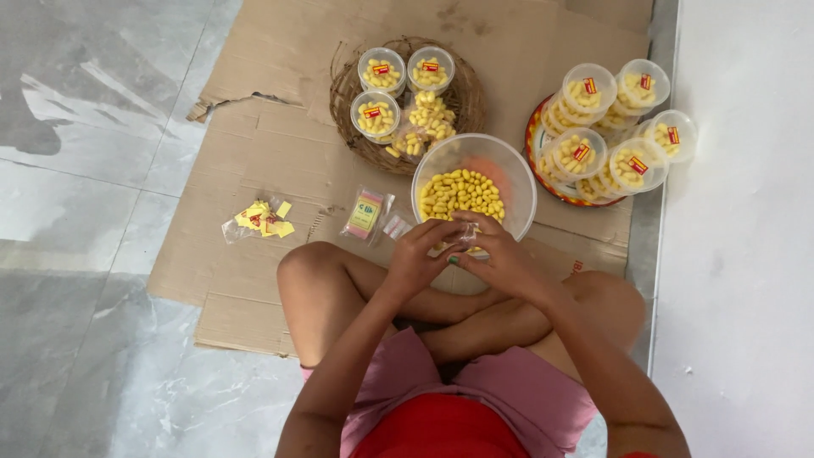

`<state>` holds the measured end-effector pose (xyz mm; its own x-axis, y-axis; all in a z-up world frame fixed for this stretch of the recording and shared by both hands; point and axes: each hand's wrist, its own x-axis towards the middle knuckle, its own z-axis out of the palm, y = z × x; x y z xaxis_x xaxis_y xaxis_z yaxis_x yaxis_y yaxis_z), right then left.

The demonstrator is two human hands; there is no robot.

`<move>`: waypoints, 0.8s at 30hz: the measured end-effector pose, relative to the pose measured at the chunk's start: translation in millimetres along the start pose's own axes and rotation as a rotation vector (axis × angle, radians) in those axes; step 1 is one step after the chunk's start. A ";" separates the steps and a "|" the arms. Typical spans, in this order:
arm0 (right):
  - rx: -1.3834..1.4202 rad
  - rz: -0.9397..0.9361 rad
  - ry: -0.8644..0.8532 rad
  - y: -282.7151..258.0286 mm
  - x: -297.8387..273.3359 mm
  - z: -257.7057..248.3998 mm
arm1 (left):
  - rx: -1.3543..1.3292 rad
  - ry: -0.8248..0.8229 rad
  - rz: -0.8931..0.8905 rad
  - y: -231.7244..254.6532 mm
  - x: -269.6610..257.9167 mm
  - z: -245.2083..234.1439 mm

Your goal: Manually filling small plastic bags with yellow snack balls from a large bowl while sitting on the floor.

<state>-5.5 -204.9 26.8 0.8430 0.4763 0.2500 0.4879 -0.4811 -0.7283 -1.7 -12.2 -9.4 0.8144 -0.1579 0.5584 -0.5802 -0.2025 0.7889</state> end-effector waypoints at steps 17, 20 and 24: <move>-0.006 -0.005 -0.060 3.2 7.5 -5.9 | 0.006 -0.018 -0.022 -5.4 -0.5 0.6; 0.031 0.001 -0.044 1.9 11.6 -11.2 | -0.023 -0.022 -0.032 -6.5 0.5 1.4; 0.039 0.016 -0.037 -8.4 15.4 -23.2 | -0.061 -0.011 -0.048 -10.4 -2.4 5.6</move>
<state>8.6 -210.6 51.5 0.8415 0.4958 0.2147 0.4643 -0.4604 -0.7566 2.3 -15.1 -20.3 0.8408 -0.1604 0.5171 -0.5386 -0.1505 0.8290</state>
